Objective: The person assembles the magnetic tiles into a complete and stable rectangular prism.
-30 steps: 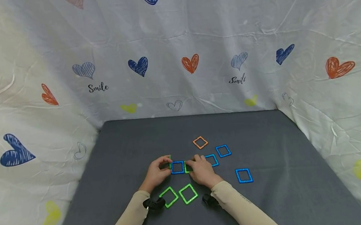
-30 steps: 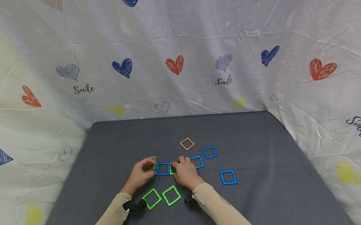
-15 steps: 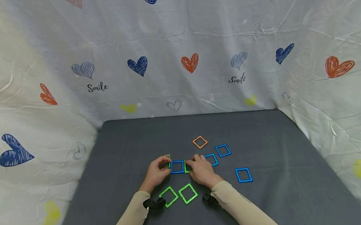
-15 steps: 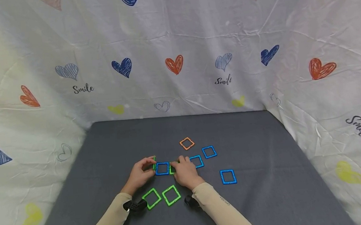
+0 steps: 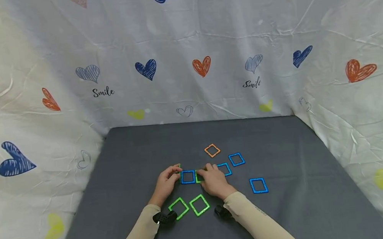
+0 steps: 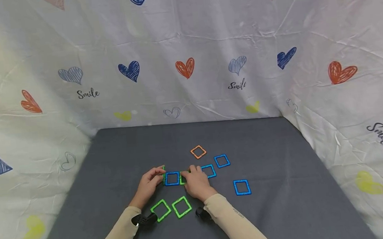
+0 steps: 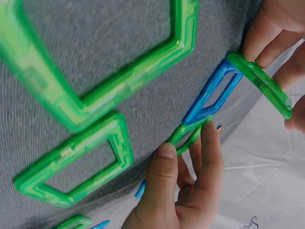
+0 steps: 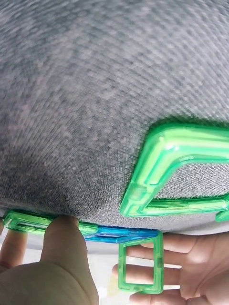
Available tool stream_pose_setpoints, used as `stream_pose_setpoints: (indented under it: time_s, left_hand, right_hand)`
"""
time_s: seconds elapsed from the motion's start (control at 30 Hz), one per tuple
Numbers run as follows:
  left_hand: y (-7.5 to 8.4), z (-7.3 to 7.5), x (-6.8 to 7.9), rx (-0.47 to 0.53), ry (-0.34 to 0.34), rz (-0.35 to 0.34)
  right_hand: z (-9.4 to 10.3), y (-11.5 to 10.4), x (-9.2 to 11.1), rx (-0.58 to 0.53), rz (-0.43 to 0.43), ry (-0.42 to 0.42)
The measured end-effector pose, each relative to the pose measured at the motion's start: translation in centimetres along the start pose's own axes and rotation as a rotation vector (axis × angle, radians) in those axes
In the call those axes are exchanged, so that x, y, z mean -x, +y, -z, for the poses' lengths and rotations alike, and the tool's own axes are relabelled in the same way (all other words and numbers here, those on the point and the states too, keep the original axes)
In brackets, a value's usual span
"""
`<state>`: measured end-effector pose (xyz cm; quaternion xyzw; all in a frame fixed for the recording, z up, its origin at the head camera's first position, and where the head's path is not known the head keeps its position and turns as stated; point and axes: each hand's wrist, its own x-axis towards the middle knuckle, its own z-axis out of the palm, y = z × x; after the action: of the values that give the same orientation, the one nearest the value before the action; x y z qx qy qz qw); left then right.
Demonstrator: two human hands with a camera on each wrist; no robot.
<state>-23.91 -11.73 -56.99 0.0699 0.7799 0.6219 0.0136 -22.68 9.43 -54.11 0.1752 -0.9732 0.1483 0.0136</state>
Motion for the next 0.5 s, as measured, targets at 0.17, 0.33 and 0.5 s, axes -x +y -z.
stream_pose_setpoints:
  time_s: [0.17,0.33,0.5]
  left_hand:
    - [0.05,-0.34,0.15,0.042,0.032,0.015]
    - [-0.11,-0.65,0.22,0.082,0.066,0.019]
    - [-0.36,-1.04,0.38,0.098,0.094,0.021]
  right_hand:
    - [0.02,-0.09,0.0,0.005,-0.012,-0.012]
    - [-0.22,0.03,-0.1,0.017,-0.027,-0.025]
    - [-0.46,0.12,-0.2,0.024,-0.031,-0.027]
